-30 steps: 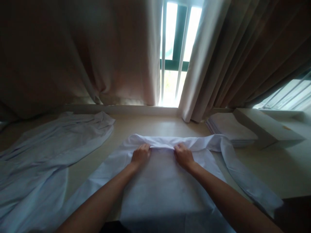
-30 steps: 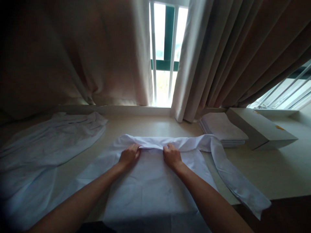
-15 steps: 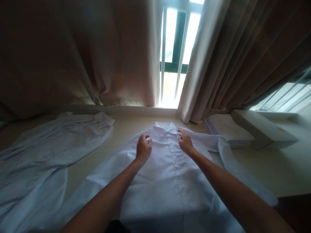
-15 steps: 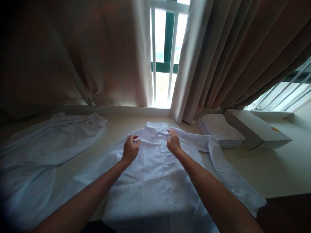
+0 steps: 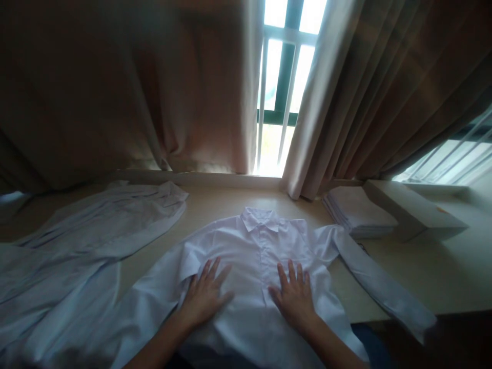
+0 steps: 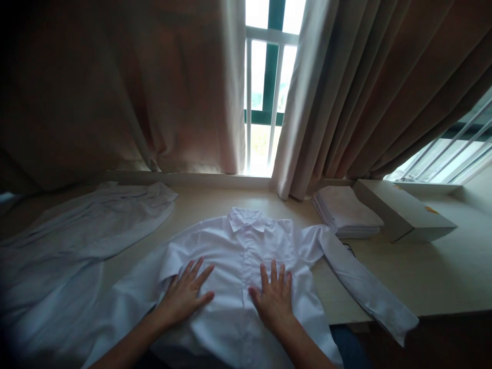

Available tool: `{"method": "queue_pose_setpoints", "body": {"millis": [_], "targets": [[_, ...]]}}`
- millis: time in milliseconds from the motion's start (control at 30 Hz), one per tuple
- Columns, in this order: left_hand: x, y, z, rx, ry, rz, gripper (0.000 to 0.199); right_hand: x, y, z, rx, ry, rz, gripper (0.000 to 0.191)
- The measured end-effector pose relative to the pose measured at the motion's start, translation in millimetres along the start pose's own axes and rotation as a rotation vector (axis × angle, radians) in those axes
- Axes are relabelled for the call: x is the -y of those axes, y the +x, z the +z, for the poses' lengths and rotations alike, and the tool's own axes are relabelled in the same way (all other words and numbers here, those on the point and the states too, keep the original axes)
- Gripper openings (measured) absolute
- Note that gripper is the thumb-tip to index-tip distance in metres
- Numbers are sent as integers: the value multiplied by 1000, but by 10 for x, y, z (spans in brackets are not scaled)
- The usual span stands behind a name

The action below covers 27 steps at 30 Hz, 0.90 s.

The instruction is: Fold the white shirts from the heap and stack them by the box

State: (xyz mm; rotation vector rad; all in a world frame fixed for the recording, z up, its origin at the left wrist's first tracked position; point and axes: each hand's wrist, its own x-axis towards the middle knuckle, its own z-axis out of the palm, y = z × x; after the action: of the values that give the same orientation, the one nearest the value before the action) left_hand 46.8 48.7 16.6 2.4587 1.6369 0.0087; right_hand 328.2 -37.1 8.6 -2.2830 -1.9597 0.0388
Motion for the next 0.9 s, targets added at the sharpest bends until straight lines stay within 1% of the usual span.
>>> {"method": "queue_pose_setpoints", "body": {"millis": [67, 133, 200, 267, 300, 367, 433, 500, 567, 633, 733, 800, 900], "targets": [[3, -112, -70, -12, 36, -1, 69, 90, -38, -115, -18, 25, -29, 63], [-93, -123, -127, -76, 44, 22, 56, 130, 36, -244, -44, 53, -59, 53], [-244, -10, -148, -178, 9, 77, 48, 132, 200, -335, -88, 66, -99, 47], [-386, 184, -119, -252, -22, 114, 52, 98, 391, -349, -113, 55, -133, 44], [-438, 285, -86, -261, -25, 102, 55, 67, 471, -327, -104, 44, -134, 45], [-489, 436, 2, -241, -9, 38, 60, -18, 558, -243, -53, 24, -101, 50], [-481, 478, 97, -222, 10, -7, 63, -118, 531, -150, -25, 18, -74, 51], [-445, 419, 165, -221, 18, 38, 63, -208, 434, -89, -48, 22, -77, 47], [-415, 330, 175, -224, 10, 108, 63, -277, 354, -83, -75, 42, -101, 39], [-399, 300, 125, -237, -11, 142, 56, -333, 368, -114, -93, 77, -123, 34], [-361, 444, 4, -313, -40, 67, 47, -417, 562, -154, -155, 100, -118, 37], [-305, 605, -46, -348, -39, -13, 49, -477, 708, -138, -162, 73, -92, 42], [-196, 768, -26, -288, -18, -96, 59, -552, 798, -53, -97, 8, -4, 45]]}}
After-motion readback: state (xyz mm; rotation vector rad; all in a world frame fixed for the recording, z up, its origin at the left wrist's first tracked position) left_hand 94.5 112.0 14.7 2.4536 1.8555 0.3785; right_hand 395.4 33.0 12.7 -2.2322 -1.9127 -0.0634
